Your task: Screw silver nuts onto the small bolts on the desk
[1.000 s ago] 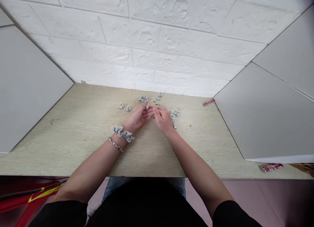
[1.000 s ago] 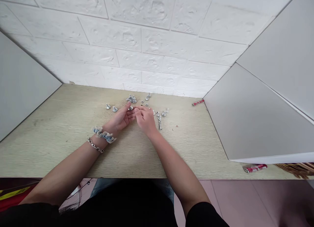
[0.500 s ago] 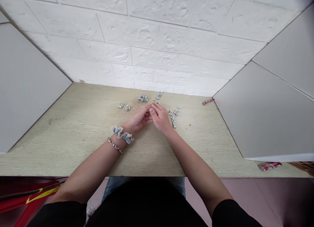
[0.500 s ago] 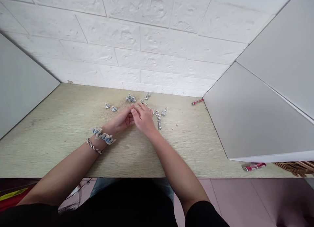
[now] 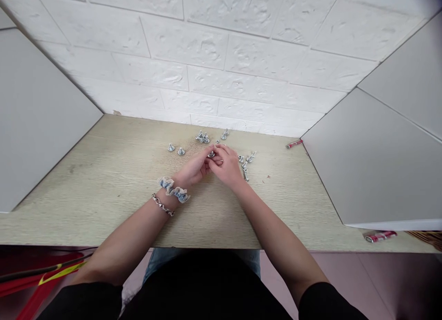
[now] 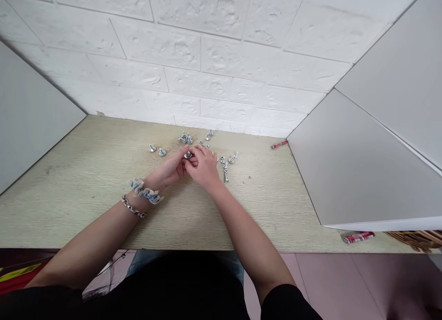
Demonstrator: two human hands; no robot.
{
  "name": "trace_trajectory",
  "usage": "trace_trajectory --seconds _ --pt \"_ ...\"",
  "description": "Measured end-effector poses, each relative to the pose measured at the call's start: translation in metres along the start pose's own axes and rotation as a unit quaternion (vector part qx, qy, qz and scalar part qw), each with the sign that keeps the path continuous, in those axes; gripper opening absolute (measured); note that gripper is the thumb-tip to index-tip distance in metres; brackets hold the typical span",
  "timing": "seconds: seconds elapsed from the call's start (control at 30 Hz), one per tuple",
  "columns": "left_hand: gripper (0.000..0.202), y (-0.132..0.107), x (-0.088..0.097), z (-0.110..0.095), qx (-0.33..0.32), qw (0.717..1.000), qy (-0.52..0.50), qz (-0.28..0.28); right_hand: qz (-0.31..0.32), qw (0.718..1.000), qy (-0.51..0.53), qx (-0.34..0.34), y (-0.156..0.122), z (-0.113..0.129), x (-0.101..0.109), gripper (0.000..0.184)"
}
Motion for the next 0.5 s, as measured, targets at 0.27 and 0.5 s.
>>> trace_trajectory --seconds 0.27,0.5 --pt "0.023 0.0029 0.0029 0.0033 0.000 1.000 -0.002 0.006 -0.010 1.000 0.005 0.013 0.0005 0.0011 0.0011 0.026" --pt "0.024 0.0013 0.0010 0.0024 -0.011 0.999 0.029 0.015 0.002 1.000 0.009 0.004 0.0011 0.0000 0.0000 0.022"
Point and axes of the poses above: each hand's wrist, its own y-axis towards the middle knuckle, its own x-axis out of the back of the hand, z = x × y, the point moved 8 cm from there along y, towards the middle knuckle, and after that the axes turned 8 degrees about y, right-handed, at the moved point
